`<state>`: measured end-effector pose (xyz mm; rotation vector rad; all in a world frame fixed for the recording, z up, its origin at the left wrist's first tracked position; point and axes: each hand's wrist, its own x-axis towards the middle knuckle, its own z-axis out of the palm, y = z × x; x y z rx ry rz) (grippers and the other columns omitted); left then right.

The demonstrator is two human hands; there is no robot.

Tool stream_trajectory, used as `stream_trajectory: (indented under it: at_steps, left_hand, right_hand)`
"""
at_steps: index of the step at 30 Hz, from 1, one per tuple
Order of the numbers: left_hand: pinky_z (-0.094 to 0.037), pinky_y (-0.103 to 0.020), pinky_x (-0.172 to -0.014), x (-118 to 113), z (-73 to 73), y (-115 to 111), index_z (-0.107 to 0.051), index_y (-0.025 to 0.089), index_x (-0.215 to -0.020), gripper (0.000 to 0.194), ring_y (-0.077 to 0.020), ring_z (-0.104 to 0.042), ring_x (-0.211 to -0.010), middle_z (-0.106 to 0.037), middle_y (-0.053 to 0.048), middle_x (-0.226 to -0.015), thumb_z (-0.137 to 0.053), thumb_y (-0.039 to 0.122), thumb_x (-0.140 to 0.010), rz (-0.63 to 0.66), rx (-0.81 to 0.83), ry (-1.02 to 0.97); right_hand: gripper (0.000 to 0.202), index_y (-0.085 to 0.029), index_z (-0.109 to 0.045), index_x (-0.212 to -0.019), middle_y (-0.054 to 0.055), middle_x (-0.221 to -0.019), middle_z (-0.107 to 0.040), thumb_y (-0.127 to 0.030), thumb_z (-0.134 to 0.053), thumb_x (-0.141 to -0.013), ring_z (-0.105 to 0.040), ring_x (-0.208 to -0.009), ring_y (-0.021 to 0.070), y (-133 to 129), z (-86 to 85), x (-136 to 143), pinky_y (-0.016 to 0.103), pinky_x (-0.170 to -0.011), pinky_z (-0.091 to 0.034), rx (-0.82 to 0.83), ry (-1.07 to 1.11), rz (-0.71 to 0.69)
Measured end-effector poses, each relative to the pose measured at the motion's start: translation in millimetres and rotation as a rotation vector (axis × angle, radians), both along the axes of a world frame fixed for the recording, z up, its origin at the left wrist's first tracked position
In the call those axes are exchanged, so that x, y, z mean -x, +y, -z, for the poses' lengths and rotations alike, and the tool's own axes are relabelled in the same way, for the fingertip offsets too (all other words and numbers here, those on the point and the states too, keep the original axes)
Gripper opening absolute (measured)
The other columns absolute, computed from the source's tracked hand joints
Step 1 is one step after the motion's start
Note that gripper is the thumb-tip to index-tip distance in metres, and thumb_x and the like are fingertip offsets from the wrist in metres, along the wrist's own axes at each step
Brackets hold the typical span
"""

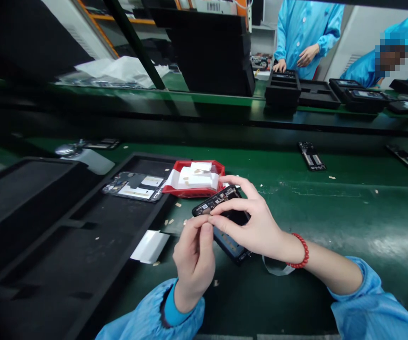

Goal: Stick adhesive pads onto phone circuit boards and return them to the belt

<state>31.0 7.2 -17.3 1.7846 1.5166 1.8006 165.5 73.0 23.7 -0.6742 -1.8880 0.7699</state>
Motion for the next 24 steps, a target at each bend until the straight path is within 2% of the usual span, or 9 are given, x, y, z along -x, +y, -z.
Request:
stream_trajectory:
  at_steps: [2,4,7,11,13,19,21,24]
  left_hand:
    - [-0.057,-0.022,-0.07,1,1.0,0,-0.063,0.021,-0.101,0.016,-0.0141,-0.072,-0.077,-0.073,-0.002,-0.087,-0.047,0.021,-0.104,-0.018,-0.011,0.016]
    - [-0.057,-0.022,-0.071,1,2.2,1,-0.063,0.02,-0.104,0.015,-0.0143,-0.073,-0.079,-0.074,-0.002,-0.09,-0.047,0.02,-0.103,-0.036,-0.013,0.024]
    - [-0.058,-0.022,-0.074,2,3.6,2,-0.062,0.021,-0.105,0.014,-0.014,-0.073,-0.082,-0.074,-0.002,-0.093,-0.048,0.018,-0.103,-0.054,-0.012,0.027]
    - [-0.058,-0.021,-0.077,4,3.4,5,-0.062,0.021,-0.105,0.016,-0.0134,-0.074,-0.084,-0.074,-0.002,-0.093,-0.047,0.016,-0.103,-0.071,-0.004,-0.002]
    - [-0.058,-0.022,-0.076,4,3.0,6,-0.062,0.021,-0.104,0.016,-0.0136,-0.073,-0.083,-0.074,-0.002,-0.091,-0.047,0.016,-0.103,-0.073,0.004,-0.032]
    - [-0.054,-0.02,-0.071,5,3.4,8,-0.063,0.022,-0.102,0.015,-0.0115,-0.07,-0.077,-0.072,0.0,-0.089,-0.048,0.018,-0.102,-0.061,0.086,-0.189]
    - [-0.051,-0.019,-0.068,6,3.6,8,-0.062,0.022,-0.099,0.015,-0.0102,-0.066,-0.073,-0.069,0.002,-0.085,-0.047,0.02,-0.103,-0.06,0.131,-0.263]
    - [-0.047,-0.019,-0.064,10,5.0,11,-0.059,0.022,-0.095,0.018,-0.01,-0.059,-0.068,-0.062,0.003,-0.079,-0.043,0.024,-0.104,-0.071,0.2,-0.395]
  right_hand:
    - [0.005,-0.019,-0.075,-0.082,0.014,-0.137,-0.063,-0.017,-0.076,-0.086,-0.065,-0.127,0.0252,0,-1.9,4,0.038,-0.106,-0.056,0.065,0.013,-0.031]
    - [0.007,-0.018,-0.073,-0.081,0.014,-0.137,-0.063,-0.015,-0.075,-0.087,-0.065,-0.126,0.0244,0,-1.6,7,0.037,-0.107,-0.055,0.047,0.007,-0.011]
    - [0.008,-0.018,-0.069,-0.083,0.017,-0.136,-0.063,-0.013,-0.069,-0.089,-0.064,-0.126,0.0261,0,0.2,11,0.041,-0.106,-0.054,-0.074,-0.036,0.028]
    - [0.011,-0.018,-0.065,-0.086,0.019,-0.135,-0.064,-0.009,-0.063,-0.091,-0.063,-0.127,0.0307,4,1.3,16,0.053,-0.107,-0.051,-0.284,-0.089,0.068]
    - [0.011,-0.018,-0.064,-0.086,0.019,-0.134,-0.066,-0.009,-0.063,-0.091,-0.064,-0.126,0.0316,6,2.3,19,0.056,-0.107,-0.049,-0.309,-0.099,0.069]
    - [0.014,-0.02,-0.059,-0.089,0.015,-0.13,-0.068,-0.006,-0.057,-0.093,-0.063,-0.127,0.0288,7,4.4,26,0.057,-0.114,-0.039,-0.383,-0.179,0.087]
    - [0.013,-0.02,-0.058,-0.088,0.015,-0.127,-0.067,-0.009,-0.055,-0.094,-0.064,-0.123,0.0264,11,-2.9,26,0.05,-0.108,-0.046,-0.285,-0.218,-0.005]
    - [0.017,-0.019,-0.059,-0.081,0.013,-0.121,-0.066,-0.022,-0.054,-0.097,-0.066,-0.114,0.0227,33,-20.7,33,0.037,-0.093,-0.054,0.04,-0.31,-0.217]
